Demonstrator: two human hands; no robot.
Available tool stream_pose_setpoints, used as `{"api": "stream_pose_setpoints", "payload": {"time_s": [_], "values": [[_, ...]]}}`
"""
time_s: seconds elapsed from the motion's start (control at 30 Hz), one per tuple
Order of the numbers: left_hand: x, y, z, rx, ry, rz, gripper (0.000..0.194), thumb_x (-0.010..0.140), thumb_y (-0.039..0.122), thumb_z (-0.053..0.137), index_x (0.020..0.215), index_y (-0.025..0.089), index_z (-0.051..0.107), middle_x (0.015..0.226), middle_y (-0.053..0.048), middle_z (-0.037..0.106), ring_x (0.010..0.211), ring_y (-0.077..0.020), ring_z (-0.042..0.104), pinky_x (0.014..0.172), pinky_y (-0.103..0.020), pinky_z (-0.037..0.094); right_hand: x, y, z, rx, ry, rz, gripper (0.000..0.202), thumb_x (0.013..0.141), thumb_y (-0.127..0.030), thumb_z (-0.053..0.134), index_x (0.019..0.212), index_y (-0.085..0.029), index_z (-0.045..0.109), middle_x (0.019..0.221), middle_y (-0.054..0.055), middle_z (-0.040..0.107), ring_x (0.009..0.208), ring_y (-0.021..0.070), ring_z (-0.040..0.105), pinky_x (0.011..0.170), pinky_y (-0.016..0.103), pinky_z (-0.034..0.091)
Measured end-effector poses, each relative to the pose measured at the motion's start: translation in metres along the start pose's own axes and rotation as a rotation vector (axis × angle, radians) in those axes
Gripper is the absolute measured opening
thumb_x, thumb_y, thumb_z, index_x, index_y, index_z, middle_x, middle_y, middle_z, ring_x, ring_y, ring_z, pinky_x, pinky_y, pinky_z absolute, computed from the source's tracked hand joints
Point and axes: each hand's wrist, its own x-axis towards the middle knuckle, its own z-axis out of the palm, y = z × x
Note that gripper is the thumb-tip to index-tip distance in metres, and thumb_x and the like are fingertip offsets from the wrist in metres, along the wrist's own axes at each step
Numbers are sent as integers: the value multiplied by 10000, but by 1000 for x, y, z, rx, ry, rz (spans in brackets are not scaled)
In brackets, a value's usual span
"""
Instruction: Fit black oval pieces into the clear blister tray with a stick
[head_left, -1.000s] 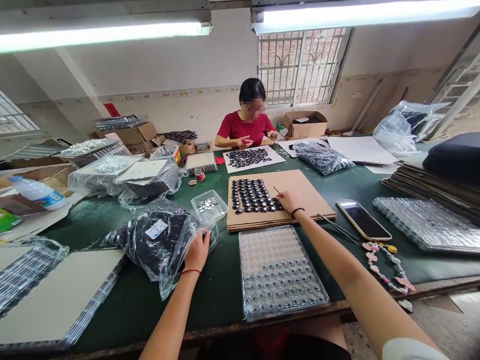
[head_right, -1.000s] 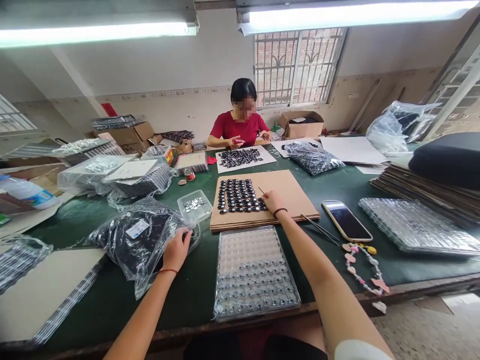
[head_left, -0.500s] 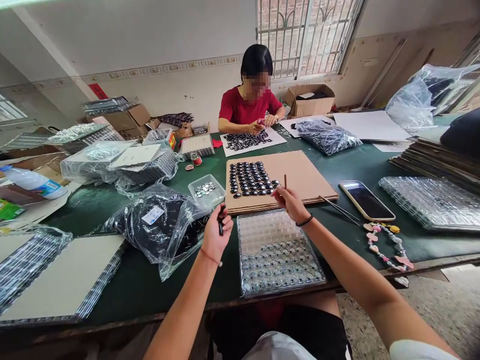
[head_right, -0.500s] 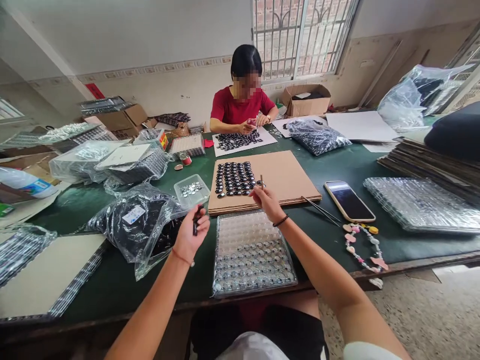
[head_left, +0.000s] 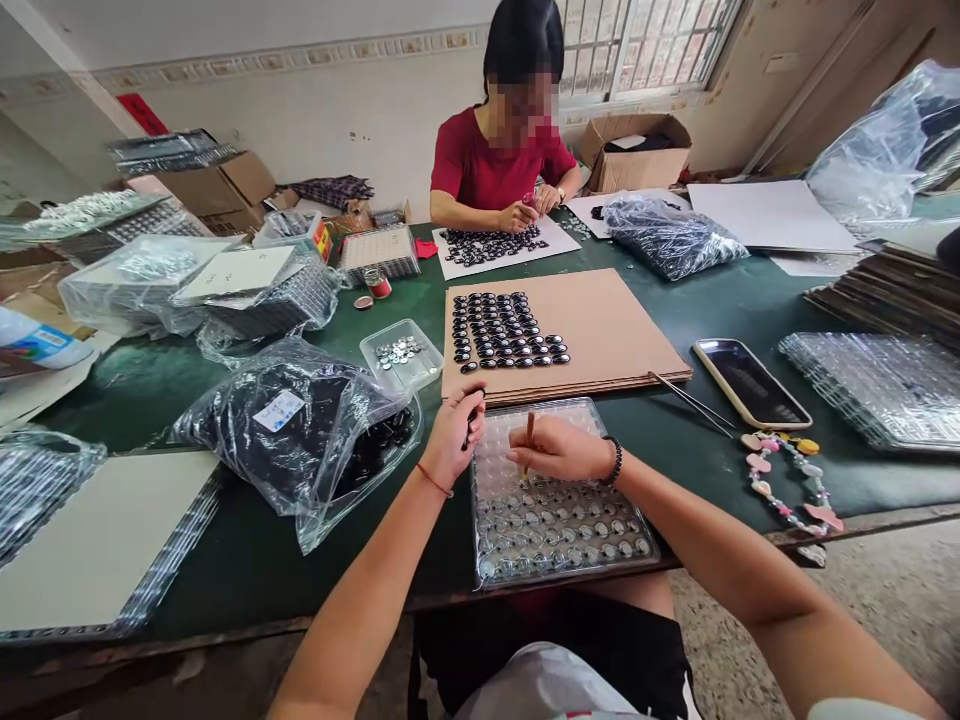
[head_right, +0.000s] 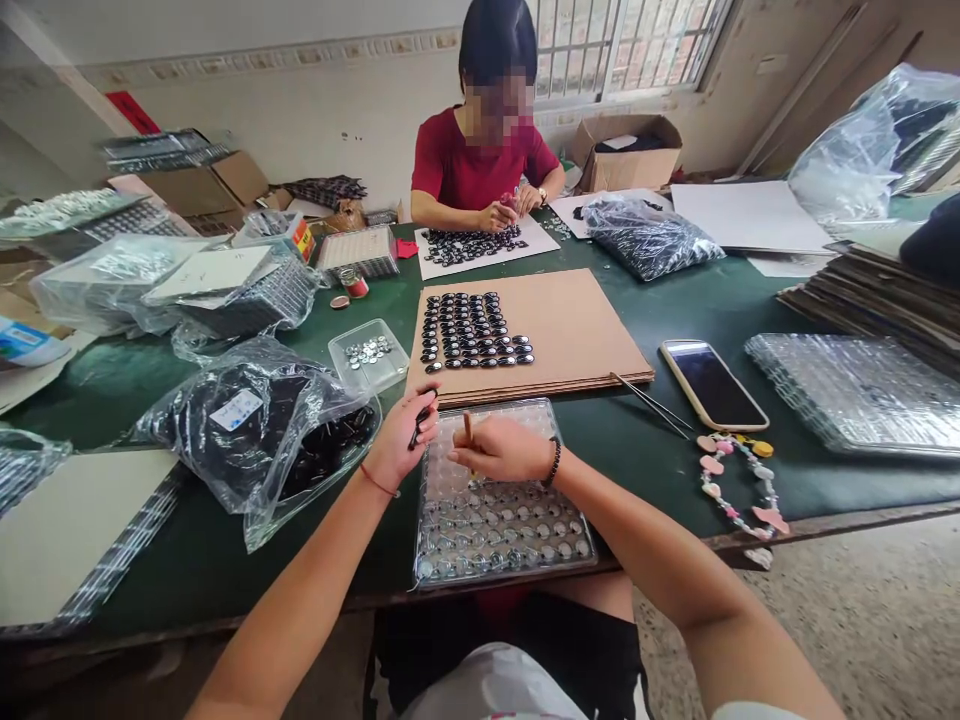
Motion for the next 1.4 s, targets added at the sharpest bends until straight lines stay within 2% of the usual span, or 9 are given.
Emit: {"api": "stream_pose_setpoints", "payload": {"time_s": [0.13,0.27,0.4,0.57,0.67,0.8,0.97,1.07,1.4], "values": [[-2,-2,4,179,9,113,249,704,292,595,917,167,561,588,49,455,370,-4,310,331,-118,195,-1,1,-3,50,238,81,348,900,-363,315,644,-172,455,562,-16,457,520,97,401,517,211,293],[-4,-2,4,353,39,146,318,716,447,569,800,141,593,536,39,455,388,-22,337,358,-139,218,-3,4,-6,-112,507,167,325,890,-352,334,650,-176,463,554,-4,458,508,106,394,511,220,278],[-5,-2,0,838,17,237,371,711,480,566,595,130,605,441,23,468,406,-59,400,416,-174,284,-4,5,-4,-282,524,170,303,890,-331,336,673,-179,484,572,12,499,518,115,413,521,229,271],[-8,-6,1,1249,-89,474,312,810,419,461,954,206,637,751,-10,656,613,-123,567,607,-217,391,-3,6,0,-391,489,101,287,893,-317,355,696,-177,510,618,26,546,561,124,458,547,233,277],[-8,-9,2,1382,-115,532,313,839,413,408,889,208,639,807,-14,664,699,-144,582,630,-223,375,-4,6,1,-407,491,91,290,892,-321,363,698,-179,525,619,27,555,561,127,468,549,236,276],[-8,-7,3,1393,-84,468,327,824,434,420,759,183,618,645,2,624,578,-127,541,557,-219,339,-6,8,2,-371,532,170,315,889,-349,377,684,-178,544,567,20,553,518,122,475,532,233,286],[-6,-4,3,1172,-43,287,334,792,450,443,695,162,582,509,33,534,453,-94,473,497,-203,336,-5,12,2,-188,593,272,320,864,-407,421,689,-171,546,551,17,554,499,119,496,505,224,315],[-4,-1,2,1063,5,220,340,776,458,449,689,151,565,492,39,503,431,-89,458,474,-200,338,-3,12,3,-9,549,271,279,847,-421,451,737,-175,526,608,10,569,499,108,501,480,212,333],[-1,13,-6,1059,32,301,364,766,474,468,713,137,596,500,33,500,443,-89,458,492,-209,353,-1,12,3,-43,580,289,214,876,-359,408,769,-184,469,590,-2,540,521,118,526,496,219,381]]}}
